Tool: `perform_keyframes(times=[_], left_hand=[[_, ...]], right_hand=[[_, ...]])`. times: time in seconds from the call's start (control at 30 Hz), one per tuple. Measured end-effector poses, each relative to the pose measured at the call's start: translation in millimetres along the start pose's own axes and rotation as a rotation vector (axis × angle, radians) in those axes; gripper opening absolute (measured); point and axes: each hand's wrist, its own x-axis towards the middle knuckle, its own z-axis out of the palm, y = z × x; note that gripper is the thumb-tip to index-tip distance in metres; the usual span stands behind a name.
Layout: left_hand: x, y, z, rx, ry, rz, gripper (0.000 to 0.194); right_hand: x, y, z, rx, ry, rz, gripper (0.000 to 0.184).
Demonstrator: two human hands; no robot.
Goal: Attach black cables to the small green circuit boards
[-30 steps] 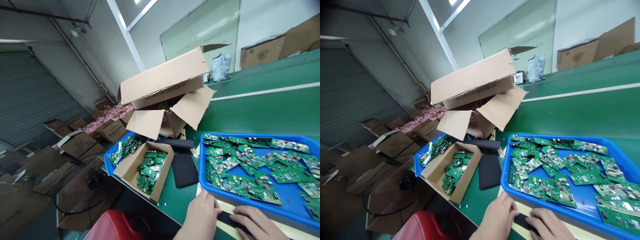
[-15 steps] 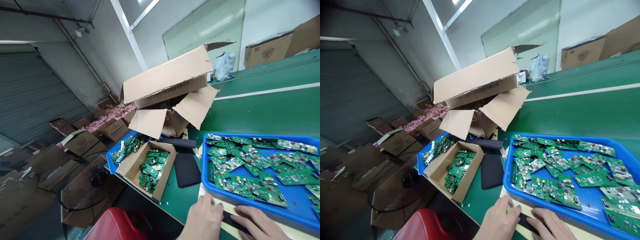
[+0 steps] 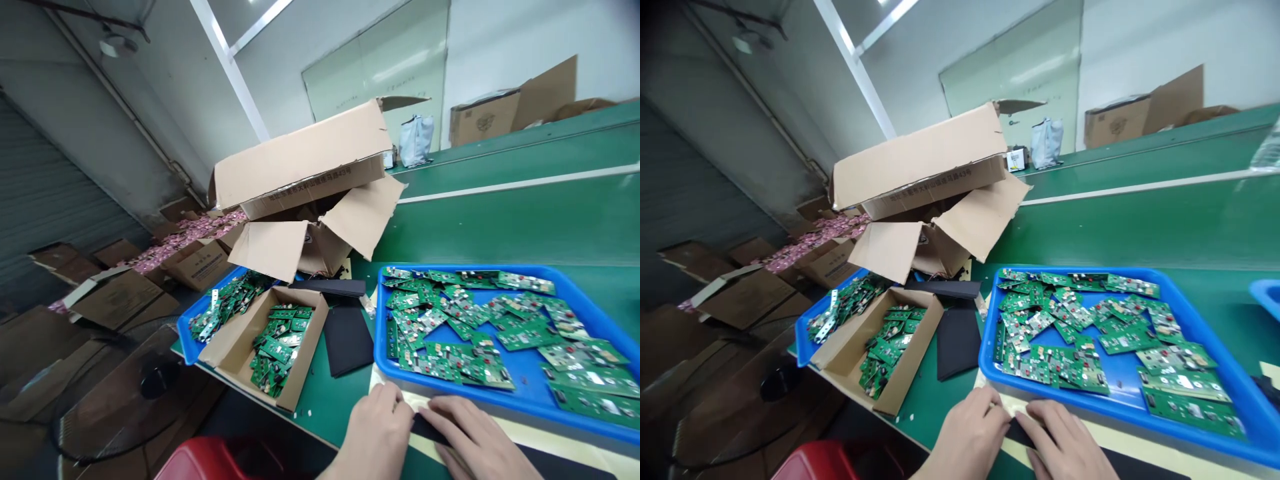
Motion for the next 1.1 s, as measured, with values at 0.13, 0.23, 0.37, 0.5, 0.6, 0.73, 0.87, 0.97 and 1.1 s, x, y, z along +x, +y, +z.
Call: perform_keyframes(times=[0.13, 0.23, 0.37, 0.5, 0.6, 0.73, 0.87, 0.97, 1.1], left_hand=[[3, -2, -1.5, -0.025, 0.052, 0.057, 0.013], [5, -5, 5.2, -0.04, 0.149, 0.107, 0.023], [8, -8, 21.0, -0.089, 0.327, 0.112, 0.036], [11, -8, 24.4, -0.148, 0.336, 0.117, 0.037], [12, -7, 22.5, -0.189, 0.336, 0.14, 0.037], [11, -7, 26.9, -0.302, 0.358, 0.163, 0.035], [5, -10, 37.8, -0.322, 0.349, 0.094, 0.032], [2, -19, 44.5, -0.199, 0.333, 0.106, 0.04], [2, -33, 46.7, 0.027, 0.323, 0.39, 0.042]], right_hand=[[0, -4, 3, 0.031, -0.087, 0.058, 0.027], [0, -7, 5, 0.103, -0.114, 0.158, 0.034], [7, -8, 2, 0.201, -0.162, 0.277, 0.033], [16, -8, -2, 0.29, -0.186, 0.37, 0.018], [17, -7, -1, 0.25, -0.146, 0.377, 0.015], [15, -7, 4, 0.199, -0.1, 0.376, 0.014], [16, -7, 3, 0.213, -0.078, 0.356, 0.015], [18, -6, -3, 0.273, -0.072, 0.398, 0.016], [13, 0, -14, 0.417, -0.113, 0.506, 0.014]])
